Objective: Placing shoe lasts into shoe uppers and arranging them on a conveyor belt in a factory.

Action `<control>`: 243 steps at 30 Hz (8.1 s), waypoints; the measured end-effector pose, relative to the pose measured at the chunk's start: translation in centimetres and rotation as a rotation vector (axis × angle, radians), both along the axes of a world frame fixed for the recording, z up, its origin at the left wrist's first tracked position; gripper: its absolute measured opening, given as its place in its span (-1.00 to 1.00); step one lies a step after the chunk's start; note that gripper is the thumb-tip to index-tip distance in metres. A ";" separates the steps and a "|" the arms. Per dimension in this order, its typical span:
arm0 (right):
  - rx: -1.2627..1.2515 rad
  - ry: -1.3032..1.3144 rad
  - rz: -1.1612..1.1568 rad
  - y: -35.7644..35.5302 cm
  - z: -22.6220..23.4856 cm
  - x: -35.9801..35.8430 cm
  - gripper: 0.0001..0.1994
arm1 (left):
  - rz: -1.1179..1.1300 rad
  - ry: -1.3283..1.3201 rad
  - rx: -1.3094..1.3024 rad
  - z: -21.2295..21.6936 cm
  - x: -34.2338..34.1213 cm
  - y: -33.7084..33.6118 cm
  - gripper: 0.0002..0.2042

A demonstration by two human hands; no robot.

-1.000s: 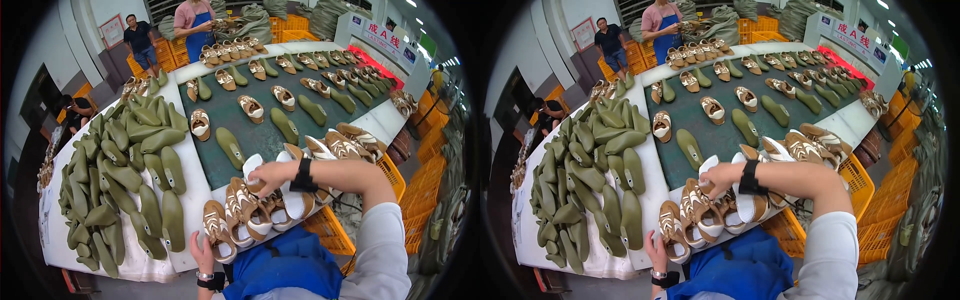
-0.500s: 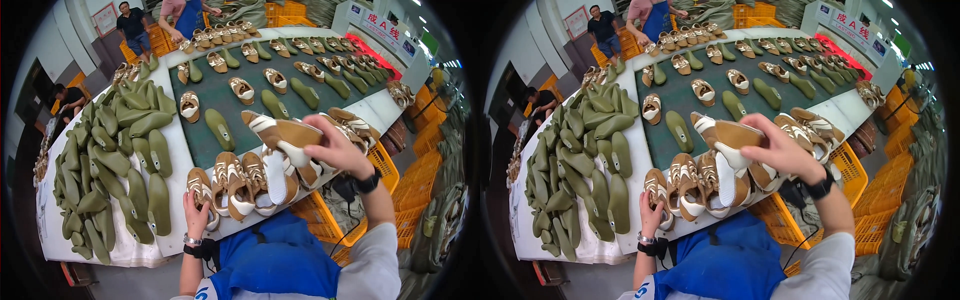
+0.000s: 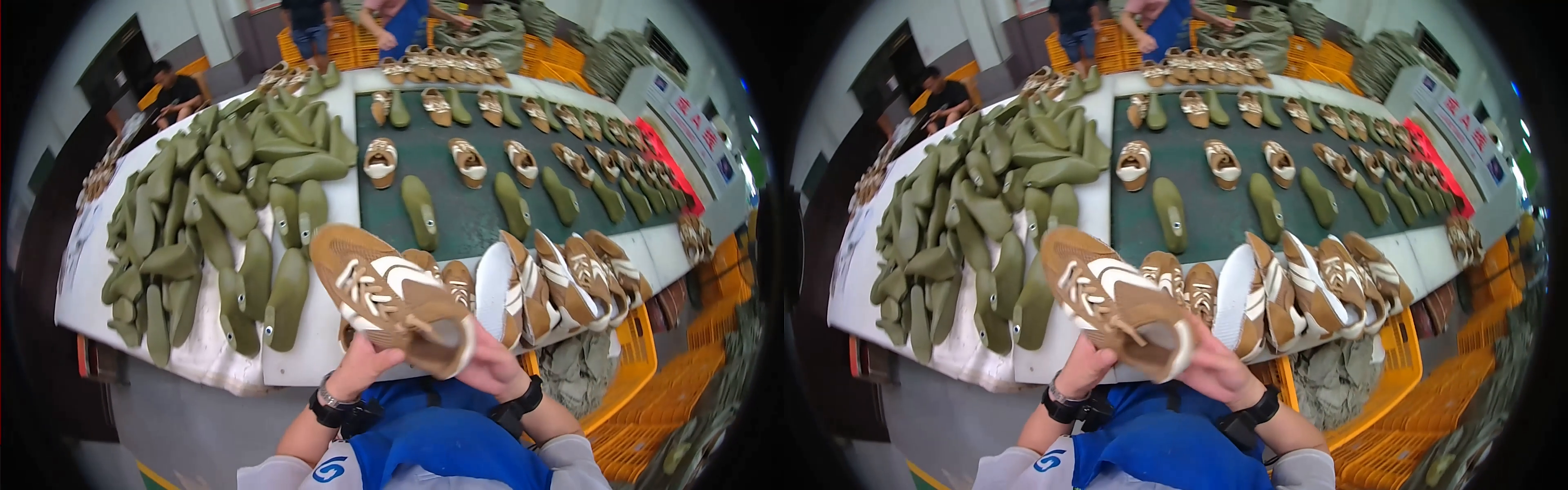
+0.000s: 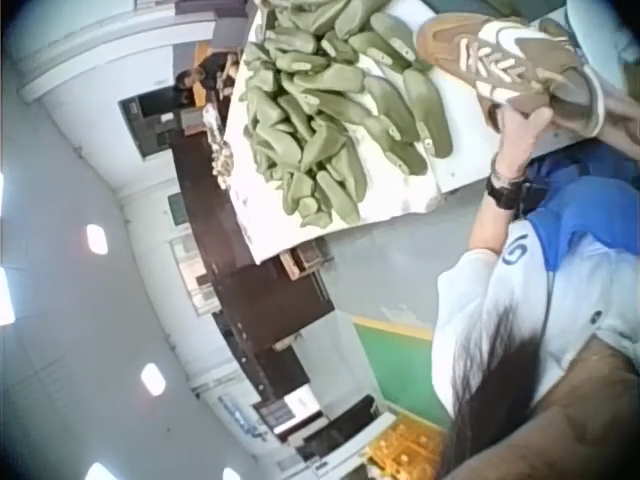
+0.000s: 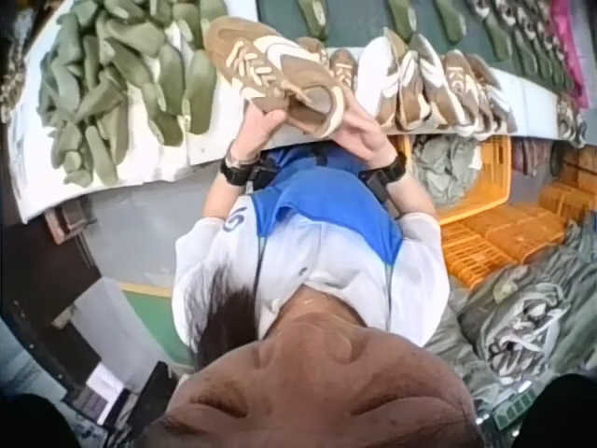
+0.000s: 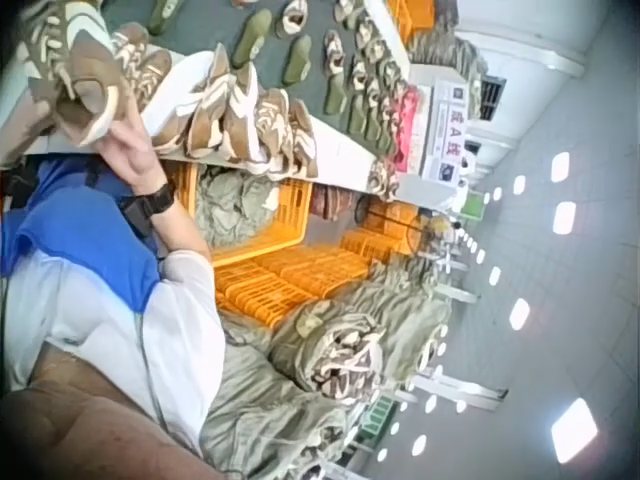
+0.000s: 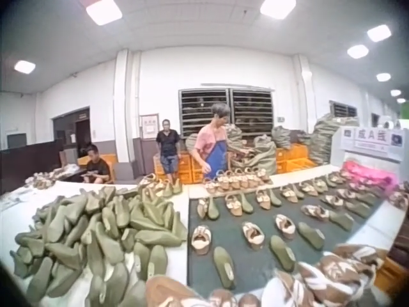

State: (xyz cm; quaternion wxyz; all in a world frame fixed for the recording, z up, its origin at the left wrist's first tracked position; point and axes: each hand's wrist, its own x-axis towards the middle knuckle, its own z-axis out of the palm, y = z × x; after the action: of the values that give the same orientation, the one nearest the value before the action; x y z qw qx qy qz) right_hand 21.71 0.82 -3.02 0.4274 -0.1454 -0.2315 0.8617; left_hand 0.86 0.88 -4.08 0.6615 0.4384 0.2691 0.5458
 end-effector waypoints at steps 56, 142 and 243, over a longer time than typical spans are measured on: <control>0.583 -0.700 0.116 3.0 2.4 -2.5 -0.77 | 0.412 0.975 0.497 4.2 -0.8 -1.2 -0.93; 0.935 -0.940 -0.135 1.4 2.4 -4.0 -0.84 | 0.395 0.263 -0.051 5.2 0.9 -0.6 -0.79; 1.101 -0.858 -0.182 0.2 1.3 -6.5 -0.47 | 0.538 0.614 -0.162 0.0 -6.7 -3.2 -0.64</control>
State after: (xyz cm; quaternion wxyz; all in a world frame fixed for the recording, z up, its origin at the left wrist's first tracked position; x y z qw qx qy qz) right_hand 15.19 1.06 -1.75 0.3804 -0.2539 -0.7691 0.4465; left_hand -5.80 -2.33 -4.10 0.4165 0.4415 0.6010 0.5201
